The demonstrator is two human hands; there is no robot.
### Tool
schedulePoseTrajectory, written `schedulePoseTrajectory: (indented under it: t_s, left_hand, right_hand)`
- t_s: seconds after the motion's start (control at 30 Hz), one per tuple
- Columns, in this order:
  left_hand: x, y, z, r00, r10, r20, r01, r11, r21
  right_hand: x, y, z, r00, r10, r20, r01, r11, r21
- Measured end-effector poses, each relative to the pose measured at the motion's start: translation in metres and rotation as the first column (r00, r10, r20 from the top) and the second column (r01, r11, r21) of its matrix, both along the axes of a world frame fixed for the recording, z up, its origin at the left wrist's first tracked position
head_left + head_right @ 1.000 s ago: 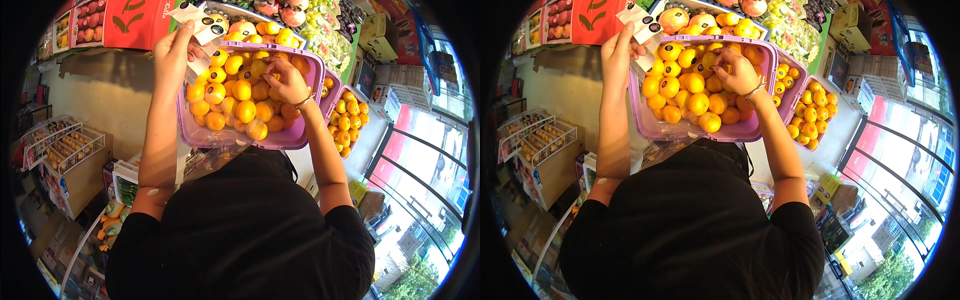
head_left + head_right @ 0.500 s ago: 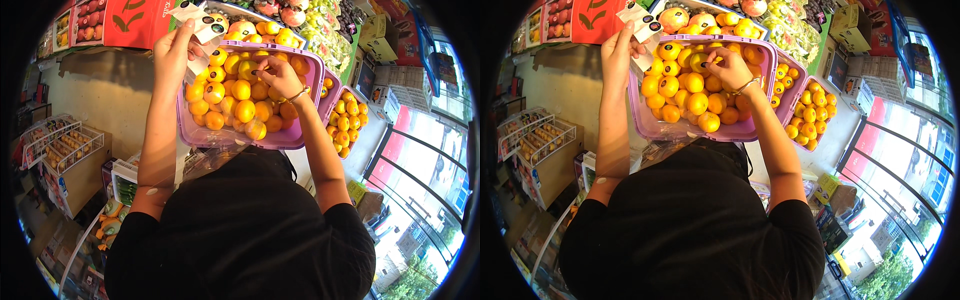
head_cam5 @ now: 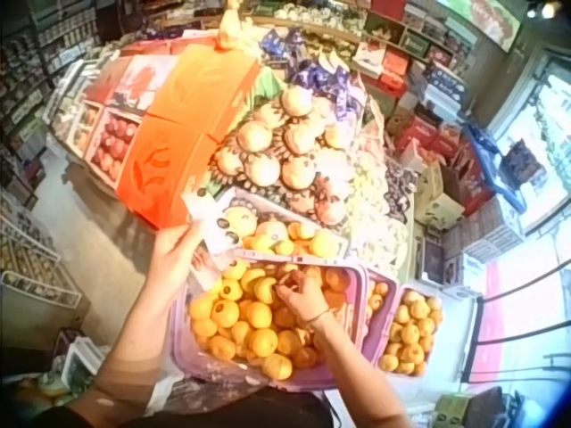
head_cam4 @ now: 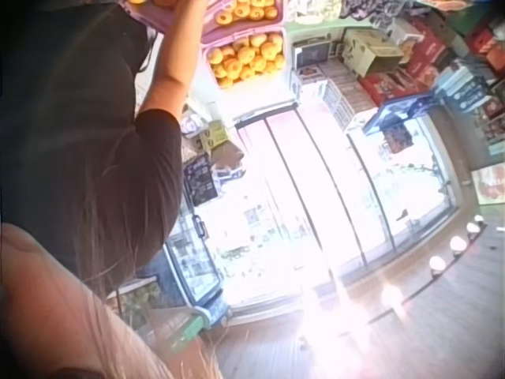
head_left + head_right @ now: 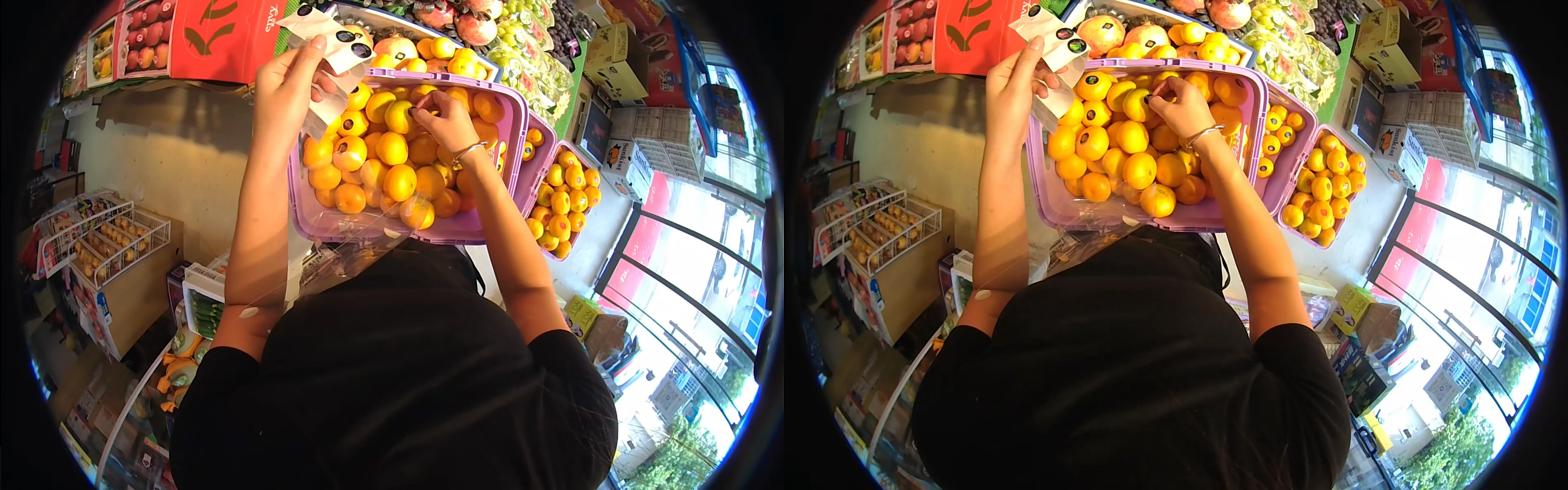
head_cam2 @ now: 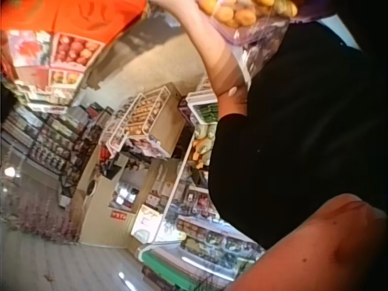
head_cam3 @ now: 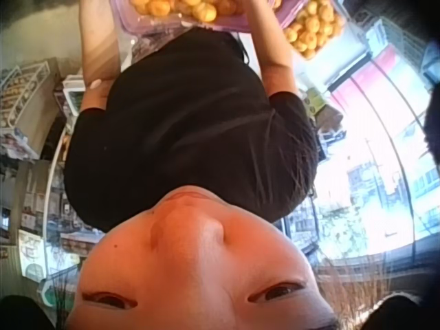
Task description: The person transfers oranges from a large purple crate into a smaller purple crate lined with paper. They then apply round stickers to each orange one by one, arranging them neatly in the smaller crate.
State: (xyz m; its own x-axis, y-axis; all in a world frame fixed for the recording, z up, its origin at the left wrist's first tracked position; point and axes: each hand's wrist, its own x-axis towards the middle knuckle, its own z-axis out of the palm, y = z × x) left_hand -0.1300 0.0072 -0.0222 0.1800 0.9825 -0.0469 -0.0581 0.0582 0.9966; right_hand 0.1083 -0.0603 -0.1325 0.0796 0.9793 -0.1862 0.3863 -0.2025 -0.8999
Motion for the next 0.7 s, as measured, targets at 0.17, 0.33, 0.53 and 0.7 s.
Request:
schedulePoseTrajectory:
  t_s: [0.17,0.33,0.53,0.7]
  left_hand:
    - [0.000,0.000,0.004,1.000,-0.016,-0.009,0.016,0.999,0.035]
    - [0.001,-0.001,0.006,0.989,-0.071,0.130,0.081,0.994,-0.073]
    - [-0.005,-0.002,0.010,0.951,-0.230,0.207,0.244,0.969,-0.041]
    - [0.002,-0.011,0.022,0.937,-0.319,0.144,0.326,0.945,-0.028]
  right_hand:
    - [-0.007,-0.006,-0.011,0.952,-0.181,-0.245,0.204,0.976,0.070]
    - [-0.007,-0.004,-0.011,0.971,-0.012,-0.240,0.040,0.993,0.114]
    - [-0.035,-0.024,0.068,0.920,-0.350,-0.178,0.393,0.819,0.419]
    - [-0.047,-0.014,0.149,0.989,-0.073,0.127,-0.040,0.702,0.711]
